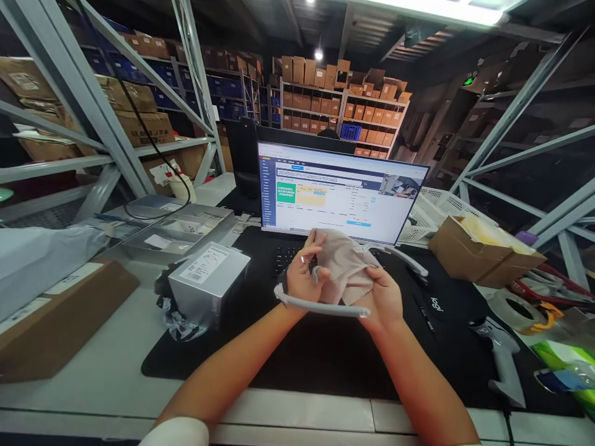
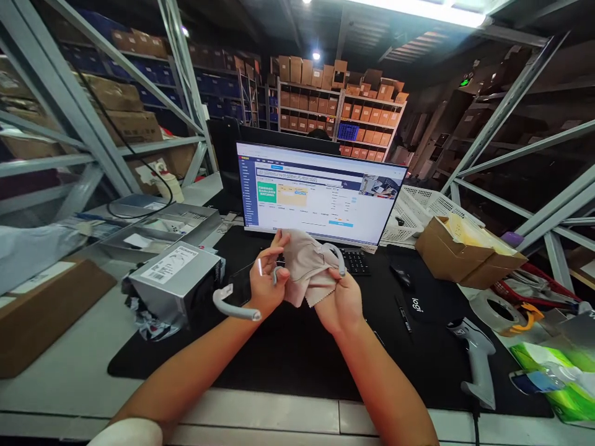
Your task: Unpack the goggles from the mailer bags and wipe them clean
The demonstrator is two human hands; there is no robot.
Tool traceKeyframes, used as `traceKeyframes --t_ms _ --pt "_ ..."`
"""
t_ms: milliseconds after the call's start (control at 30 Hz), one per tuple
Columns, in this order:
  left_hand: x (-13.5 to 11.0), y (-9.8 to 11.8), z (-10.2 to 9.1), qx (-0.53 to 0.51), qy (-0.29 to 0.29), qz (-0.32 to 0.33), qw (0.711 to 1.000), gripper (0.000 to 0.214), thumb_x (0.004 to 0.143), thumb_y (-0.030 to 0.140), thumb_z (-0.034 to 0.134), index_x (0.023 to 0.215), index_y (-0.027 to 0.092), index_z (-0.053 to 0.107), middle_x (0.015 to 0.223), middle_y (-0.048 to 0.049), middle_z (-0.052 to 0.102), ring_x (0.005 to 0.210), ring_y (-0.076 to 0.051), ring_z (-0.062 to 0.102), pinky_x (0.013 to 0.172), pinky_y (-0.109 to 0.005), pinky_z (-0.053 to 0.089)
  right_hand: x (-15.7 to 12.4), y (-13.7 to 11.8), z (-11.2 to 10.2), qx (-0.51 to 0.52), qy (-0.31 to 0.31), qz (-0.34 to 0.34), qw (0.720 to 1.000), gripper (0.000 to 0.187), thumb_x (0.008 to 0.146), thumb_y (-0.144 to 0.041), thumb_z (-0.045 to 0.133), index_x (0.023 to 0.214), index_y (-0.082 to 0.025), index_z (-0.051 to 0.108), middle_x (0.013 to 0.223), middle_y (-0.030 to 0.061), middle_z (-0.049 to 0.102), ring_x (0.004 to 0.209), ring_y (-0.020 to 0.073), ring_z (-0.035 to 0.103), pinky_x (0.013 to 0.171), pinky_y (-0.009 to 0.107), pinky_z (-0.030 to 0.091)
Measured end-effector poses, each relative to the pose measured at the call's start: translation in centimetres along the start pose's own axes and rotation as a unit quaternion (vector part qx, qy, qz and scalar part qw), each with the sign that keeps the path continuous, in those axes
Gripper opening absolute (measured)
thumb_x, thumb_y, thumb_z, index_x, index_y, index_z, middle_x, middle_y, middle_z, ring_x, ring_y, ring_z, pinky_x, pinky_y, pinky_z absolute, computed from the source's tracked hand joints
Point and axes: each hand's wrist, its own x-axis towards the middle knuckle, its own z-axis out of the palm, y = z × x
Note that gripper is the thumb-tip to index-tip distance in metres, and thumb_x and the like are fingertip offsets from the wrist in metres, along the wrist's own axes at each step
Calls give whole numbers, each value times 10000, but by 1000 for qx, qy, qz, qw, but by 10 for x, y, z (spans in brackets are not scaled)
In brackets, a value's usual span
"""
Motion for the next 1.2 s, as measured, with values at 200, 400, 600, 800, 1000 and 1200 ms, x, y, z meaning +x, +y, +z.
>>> traceKeyframes --t_ms 200,400,600,800,1000,1200 --pt "0 1 2 -30 19 -33 999 331 878 459 694 1094 228 594 1316 -153 657 1408 -299 463 1143 -542 391 3 19 3 2 8 53 999 385 823 -302 442 1080 -189 705 1040 81 751 1155 281 642 1072 556 467" --pt "-1 -4 5 33 27 21 999 334 873 451 701 1093 226 588 1163 -122 728 1306 -299 572 1168 -590 327 -3 -2 3 24 56 -31 998 291 861 -299 453 953 -222 719 985 57 757 1127 256 658 1091 508 466" --pt "-2 -1 4 50 18 28 998 348 889 446 679 1142 227 584 1168 -119 716 1270 -287 595 1179 -600 298 -4 29 3 -3 47 -1 999 309 929 -436 538 1018 -200 716 1121 80 734 1219 252 613 1102 456 458" --pt "-2 -3 5 30 18 23 999 370 885 468 680 1159 244 573 1139 -106 716 1222 -267 622 1160 -579 333 -4 1 0 22 47 -64 997 342 964 -426 481 1074 -200 713 1175 71 725 1230 225 604 1147 425 403" --pt "-2 -3 7 -1 19 10 1000 372 874 498 680 1134 240 611 1303 -130 646 1337 -297 528 1123 -558 394 6 17 -4 1 13 64 998 418 975 -446 414 1010 -165 721 1026 84 755 1150 257 647 1052 464 487" --pt "-7 -6 8 23 11 -26 999 465 845 571 675 1170 239 652 1633 -132 280 1490 -347 307 1187 -544 324 14 14 -8 8 -16 43 999 378 946 -436 458 1076 -176 701 1115 96 741 1171 261 635 1022 472 507"
